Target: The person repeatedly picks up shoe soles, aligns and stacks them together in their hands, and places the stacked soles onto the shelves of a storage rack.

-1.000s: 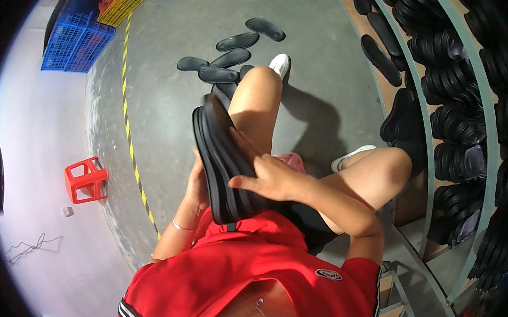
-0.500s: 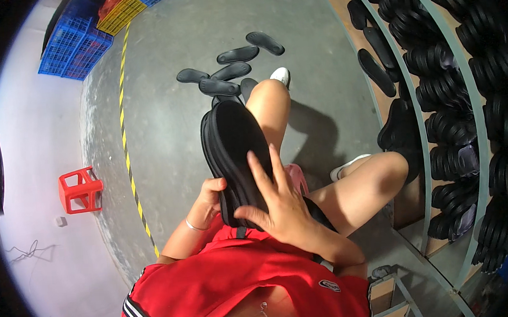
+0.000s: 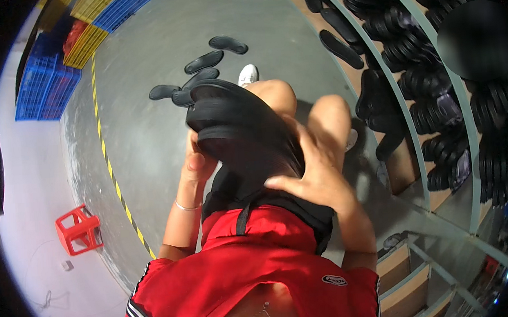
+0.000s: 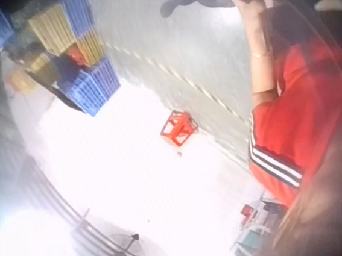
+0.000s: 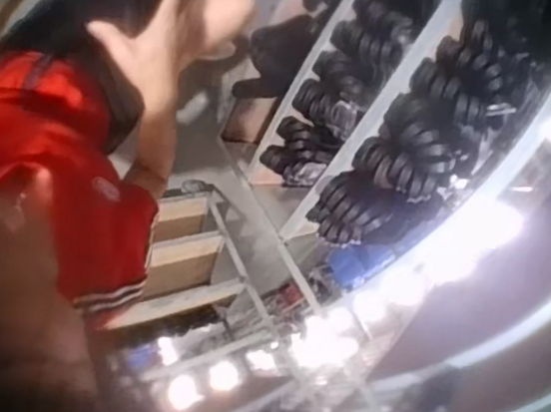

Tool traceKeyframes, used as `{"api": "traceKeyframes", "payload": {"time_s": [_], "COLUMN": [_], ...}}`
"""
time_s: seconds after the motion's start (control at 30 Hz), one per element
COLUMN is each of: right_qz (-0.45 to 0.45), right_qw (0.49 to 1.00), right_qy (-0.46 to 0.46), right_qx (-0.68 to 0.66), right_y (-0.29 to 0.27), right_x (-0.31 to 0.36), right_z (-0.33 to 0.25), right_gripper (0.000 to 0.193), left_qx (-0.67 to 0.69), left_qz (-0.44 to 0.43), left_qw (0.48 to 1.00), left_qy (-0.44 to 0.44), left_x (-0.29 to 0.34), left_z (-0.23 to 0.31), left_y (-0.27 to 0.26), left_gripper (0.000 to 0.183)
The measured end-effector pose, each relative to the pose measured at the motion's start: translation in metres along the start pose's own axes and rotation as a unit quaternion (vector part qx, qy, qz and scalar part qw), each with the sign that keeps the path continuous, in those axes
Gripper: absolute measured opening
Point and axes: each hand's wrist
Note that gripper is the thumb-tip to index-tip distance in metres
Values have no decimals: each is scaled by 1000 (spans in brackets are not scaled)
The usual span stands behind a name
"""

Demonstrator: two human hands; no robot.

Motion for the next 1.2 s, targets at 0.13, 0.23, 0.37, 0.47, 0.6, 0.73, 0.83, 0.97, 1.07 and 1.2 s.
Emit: {"api": "traceKeyframes", "payload": {"time_s": [0.13, 0.23, 0.37, 0.47, 0.6, 0.73, 0.83, 0.97, 1.07, 1.2], "right_qz": [79, 29, 73, 86, 118, 207, 181, 195, 244, 265], "right_qw": [939, 947, 969, 995, 969, 952, 962, 965, 954, 960], "right_qy": [15, 81, 75, 53, -16, -72, -7, -4, -42, -60], "right_qx": [335, 309, 226, -1, -218, -212, -206, -178, -171, -66], "right_y": [-16, -8, -12, -27, -2, 6, 1, 1, 1, -4], "right_x": [2, 14, 33, 59, 56, 39, 43, 36, 25, -2], "right_z": [11, 52, 68, 118, 156, 141, 133, 150, 146, 108], "right_gripper": [85, 81, 85, 93, 103, 99, 96, 90, 82, 71], "left_qx": [-226, -334, -476, -472, -297, -499, -526, -444, -382, -360], "left_qz": [-6, -47, -45, -38, 4, -25, -44, -32, 23, 61], "left_qw": [974, 938, 876, 879, 953, 866, 850, 895, 921, 929], "left_qy": [2, -82, -58, -58, -56, -20, -15, -32, -66, -65], "left_x": [-11, -8, -2, -8, -16, -30, -35, -36, -43, -40], "left_z": [-26, -56, -64, -71, -81, -63, -57, -83, -81, -73], "left_y": [-36, -48, -31, -31, -20, -14, -19, -30, -19, -54], "left_gripper": [98, 80, 75, 74, 66, 72, 71, 65, 62, 47]}}
Point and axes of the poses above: each hand's wrist, its own x-axis away from the middle knuckle, its own y-axis out of the palm, z = x × y, and after that the axes turned 14 degrees about -z, right-handed
